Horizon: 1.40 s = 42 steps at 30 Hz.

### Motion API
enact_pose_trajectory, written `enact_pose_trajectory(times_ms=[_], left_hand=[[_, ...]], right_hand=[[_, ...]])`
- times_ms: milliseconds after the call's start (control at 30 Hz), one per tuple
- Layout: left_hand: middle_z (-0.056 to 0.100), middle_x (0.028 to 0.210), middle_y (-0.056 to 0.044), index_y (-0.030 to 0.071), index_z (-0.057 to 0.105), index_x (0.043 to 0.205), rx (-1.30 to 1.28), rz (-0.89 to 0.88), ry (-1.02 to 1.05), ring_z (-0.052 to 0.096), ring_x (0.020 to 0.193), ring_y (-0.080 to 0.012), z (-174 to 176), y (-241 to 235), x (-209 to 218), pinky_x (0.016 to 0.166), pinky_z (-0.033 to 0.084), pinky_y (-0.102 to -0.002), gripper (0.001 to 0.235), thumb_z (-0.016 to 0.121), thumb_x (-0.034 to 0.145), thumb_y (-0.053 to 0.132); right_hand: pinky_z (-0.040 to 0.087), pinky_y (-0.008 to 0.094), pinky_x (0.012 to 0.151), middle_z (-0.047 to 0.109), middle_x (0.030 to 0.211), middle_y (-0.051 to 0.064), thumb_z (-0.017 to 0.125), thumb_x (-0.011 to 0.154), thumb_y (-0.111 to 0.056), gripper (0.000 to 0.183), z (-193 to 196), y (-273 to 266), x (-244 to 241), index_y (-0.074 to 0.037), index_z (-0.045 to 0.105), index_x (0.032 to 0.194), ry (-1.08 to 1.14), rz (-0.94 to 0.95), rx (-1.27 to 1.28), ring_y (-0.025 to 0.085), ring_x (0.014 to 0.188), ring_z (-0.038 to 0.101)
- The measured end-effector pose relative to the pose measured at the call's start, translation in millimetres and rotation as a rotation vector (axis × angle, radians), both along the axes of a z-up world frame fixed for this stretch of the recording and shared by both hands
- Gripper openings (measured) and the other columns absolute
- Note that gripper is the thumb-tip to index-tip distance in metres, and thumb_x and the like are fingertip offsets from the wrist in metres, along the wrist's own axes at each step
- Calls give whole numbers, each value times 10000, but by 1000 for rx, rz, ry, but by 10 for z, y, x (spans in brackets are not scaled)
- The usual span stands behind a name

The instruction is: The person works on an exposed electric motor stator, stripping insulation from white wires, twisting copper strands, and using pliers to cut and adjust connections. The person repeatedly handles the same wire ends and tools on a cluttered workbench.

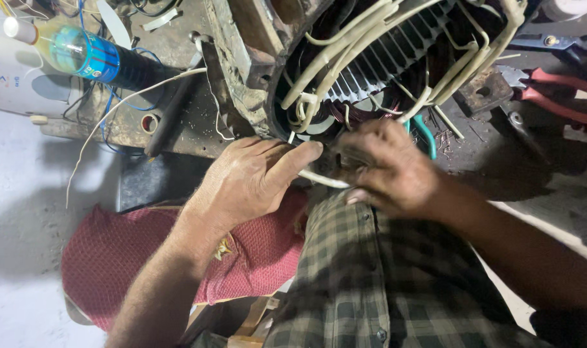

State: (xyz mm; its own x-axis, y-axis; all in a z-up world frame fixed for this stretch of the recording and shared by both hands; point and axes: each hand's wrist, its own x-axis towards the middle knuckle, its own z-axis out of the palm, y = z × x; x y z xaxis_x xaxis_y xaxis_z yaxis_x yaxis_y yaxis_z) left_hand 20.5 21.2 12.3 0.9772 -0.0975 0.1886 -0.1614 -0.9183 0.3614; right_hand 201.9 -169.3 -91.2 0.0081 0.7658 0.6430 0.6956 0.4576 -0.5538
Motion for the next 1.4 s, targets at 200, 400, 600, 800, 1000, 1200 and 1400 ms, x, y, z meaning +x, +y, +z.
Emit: enact_pose_trajectory(times_ms=[200, 400, 600, 800, 1000, 1200, 1400], left_hand=[[693, 838, -82, 59, 580, 1241, -70, -2, -17, 681, 731, -299, -35, 56, -15, 583, 487, -414, 367, 716, 901, 33], [681, 830, -77, 86, 573, 1210, -57, 1, -25, 672, 738, -299, -28, 40, 11, 618, 495, -423, 347, 704, 895, 18], [669, 818, -90, 81, 647, 1094, 2, 56, 39, 663, 743, -305, 24, -18, 23, 666, 520, -423, 258, 737, 853, 61], [696, 1153, -44, 115, 693, 1156, 186, 82, 64, 663, 978, -226, 147, -218, -75, 805, 554, -370, 356, 726, 801, 111], [663, 1190, -54, 113, 682, 1272, 382, 173, -3, 639, 893, -228, 154, -524, -82, 733, 560, -349, 364, 717, 934, 247], [646, 1063, -99, 49, 699, 1253, 315, 221, 101, 632, 651, -175, 23, -720, -29, 550, 548, -321, 453, 724, 923, 358], [568, 886, -36, 124, 675, 842, 125, 248, 67, 618, 769, -224, 40, -519, -116, 679, 523, -375, 283, 788, 861, 382]], right_hand=[[428, 470, 987, 608, 1315, 70, 849, 787, -346, 192, -66, -42, 24, -168, 818, 853, -45, -10, -142, 314, 1283, 481], [402, 505, 1062, 565, 1337, 84, 843, 730, -368, 281, -118, -115, 190, -180, 826, 938, -44, -1, -220, 350, 1329, 417], [398, 513, 1045, 581, 1311, 97, 859, 713, -325, 357, -106, -186, 234, -207, 820, 1047, -125, -78, -213, 352, 1312, 429], [507, 422, 873, 663, 1139, 89, 869, 825, -257, 387, -235, -586, 275, -112, 750, 1164, -101, -322, -75, 281, 1088, 589], [556, 320, 572, 667, 849, 56, 830, 827, -280, 493, -590, -577, 162, -35, 717, 1239, 194, -194, -315, 165, 689, 638], [642, 345, 725, 758, 1028, 71, 753, 890, -216, 350, -476, -281, 151, -77, 724, 1210, 217, 10, -292, 203, 872, 750], [627, 352, 676, 756, 964, 33, 791, 807, -276, 380, -173, -103, 121, -164, 772, 1170, 103, 134, -331, 219, 827, 761]])
